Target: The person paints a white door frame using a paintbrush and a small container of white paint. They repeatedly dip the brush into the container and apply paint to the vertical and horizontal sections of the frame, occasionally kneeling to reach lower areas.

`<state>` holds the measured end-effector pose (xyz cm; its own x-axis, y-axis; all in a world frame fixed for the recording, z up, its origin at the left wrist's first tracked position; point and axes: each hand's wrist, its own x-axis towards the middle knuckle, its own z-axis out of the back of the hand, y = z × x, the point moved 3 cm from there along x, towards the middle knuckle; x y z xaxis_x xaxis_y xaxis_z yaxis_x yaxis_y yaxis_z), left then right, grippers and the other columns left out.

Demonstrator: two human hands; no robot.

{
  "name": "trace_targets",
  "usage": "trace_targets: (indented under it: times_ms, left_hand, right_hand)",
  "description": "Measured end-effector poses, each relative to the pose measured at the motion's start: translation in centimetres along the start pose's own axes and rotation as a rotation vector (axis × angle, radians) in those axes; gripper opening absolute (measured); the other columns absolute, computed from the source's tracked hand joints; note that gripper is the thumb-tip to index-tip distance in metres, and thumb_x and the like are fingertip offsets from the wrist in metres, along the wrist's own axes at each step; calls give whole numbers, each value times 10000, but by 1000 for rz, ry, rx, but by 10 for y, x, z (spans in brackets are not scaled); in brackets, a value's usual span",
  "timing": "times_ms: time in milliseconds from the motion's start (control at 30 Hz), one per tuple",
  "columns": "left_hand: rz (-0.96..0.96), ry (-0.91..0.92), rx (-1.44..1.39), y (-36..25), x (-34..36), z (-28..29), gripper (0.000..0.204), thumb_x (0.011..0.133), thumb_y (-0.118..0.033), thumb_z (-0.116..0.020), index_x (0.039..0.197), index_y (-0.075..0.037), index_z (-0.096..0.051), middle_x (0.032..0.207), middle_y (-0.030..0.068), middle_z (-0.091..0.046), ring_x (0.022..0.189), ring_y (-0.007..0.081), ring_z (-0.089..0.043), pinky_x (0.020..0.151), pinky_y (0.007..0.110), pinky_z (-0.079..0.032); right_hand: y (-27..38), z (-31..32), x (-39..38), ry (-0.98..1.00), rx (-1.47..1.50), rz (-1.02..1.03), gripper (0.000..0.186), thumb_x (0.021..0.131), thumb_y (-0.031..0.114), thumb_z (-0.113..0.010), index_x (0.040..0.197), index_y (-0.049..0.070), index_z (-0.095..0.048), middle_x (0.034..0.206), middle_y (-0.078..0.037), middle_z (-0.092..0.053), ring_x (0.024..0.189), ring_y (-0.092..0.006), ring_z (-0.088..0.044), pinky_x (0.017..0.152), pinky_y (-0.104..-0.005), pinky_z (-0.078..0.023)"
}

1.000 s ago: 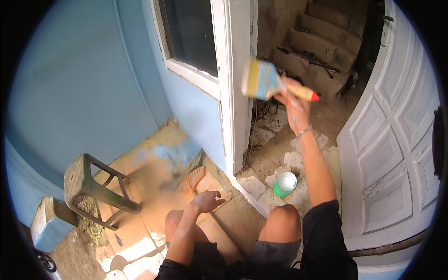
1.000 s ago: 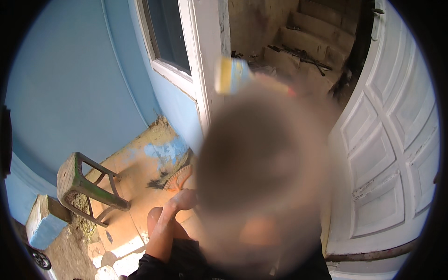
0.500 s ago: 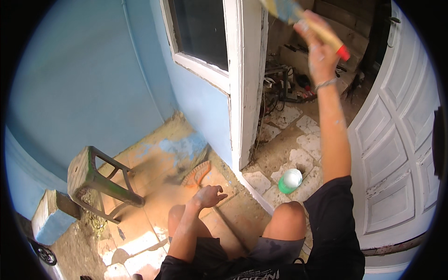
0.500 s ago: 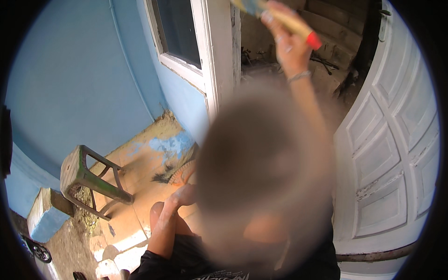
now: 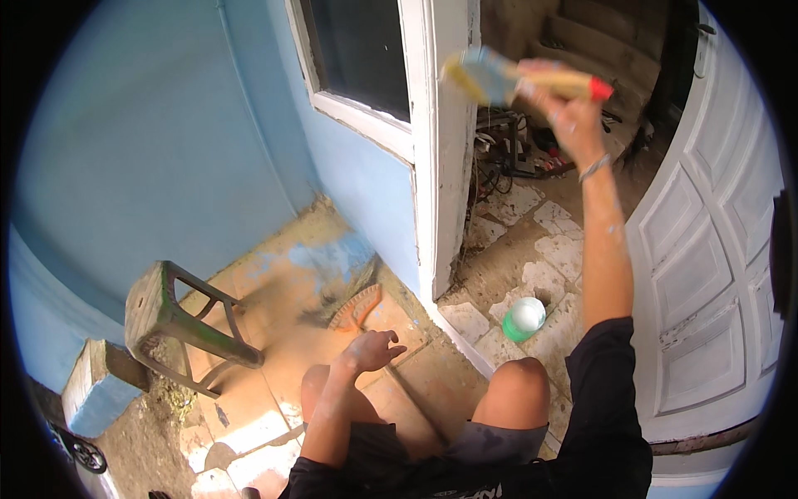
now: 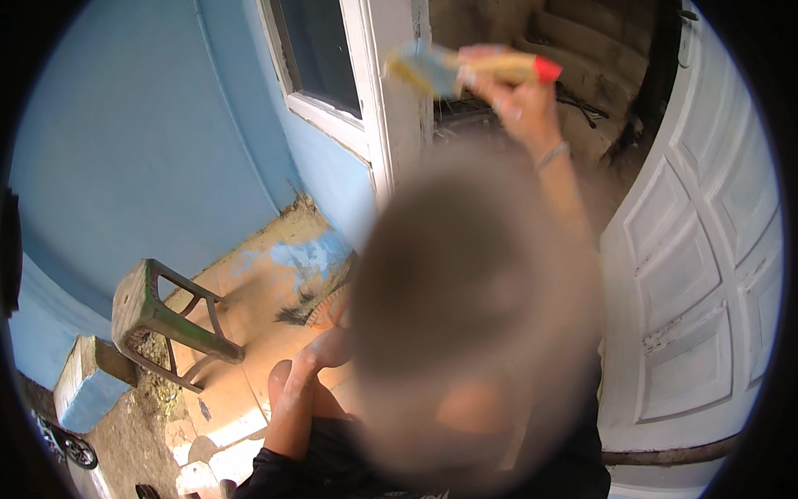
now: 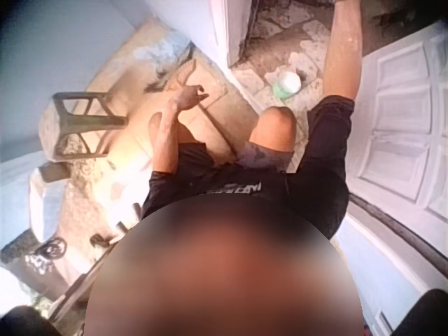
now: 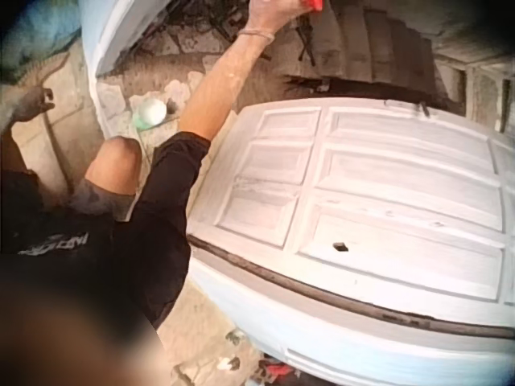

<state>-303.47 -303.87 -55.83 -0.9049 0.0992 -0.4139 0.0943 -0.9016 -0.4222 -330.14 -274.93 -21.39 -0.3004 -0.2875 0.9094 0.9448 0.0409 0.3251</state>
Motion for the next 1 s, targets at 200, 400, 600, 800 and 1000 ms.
trace_targets:
  times_ms: [200,400,600,800,1000]
  left_hand:
    - [8,12,-11,-2,1,2,515,996,-480,-566,1246,-36,-641,1036,218,-732,1044,376,-682,921,457,-530]
    - [20,24,-4,-2,-4,2,510,999,-475,-568,1256,-40,-636,1044,221,-730,1043,381,-681,919,459,-528]
    - [18,0,-45,5,-3,0,510,1004,-475,-560,1279,-49,-622,1042,222,-731,1047,380,-680,924,462,-524]
    - [-11,-50,-23,14,11,-11,520,1005,-487,-551,1276,-48,-623,1048,211,-733,1066,374,-675,936,457,-521]
    - [24,47,8,1,-4,1,519,1003,-482,-555,1273,-44,-624,1065,210,-731,1074,373,-673,937,457,-522]
  right_hand:
    - [23,-19,19,-369,-73,198,287,949,121,-724,1204,-8,-699,1162,-81,-710,995,-166,-691,925,-303,-563]
    - [39,-65,-132,-94,-142,-14,164,880,10,-730,1040,-18,-754,1102,-165,-751,966,-241,-746,877,-355,-602]
    - [33,-32,-38,35,46,-90,185,909,87,-736,1080,16,-750,1160,-79,-719,995,-148,-674,884,-277,-555]
    - [31,-18,40,-402,301,206,210,937,75,-723,1132,-3,-730,1125,-43,-724,970,-123,-679,895,-278,-558]
    - [45,-74,-105,-57,-130,236,241,862,-11,-735,1099,27,-746,1128,-155,-746,1039,-278,-733,882,-363,-609]
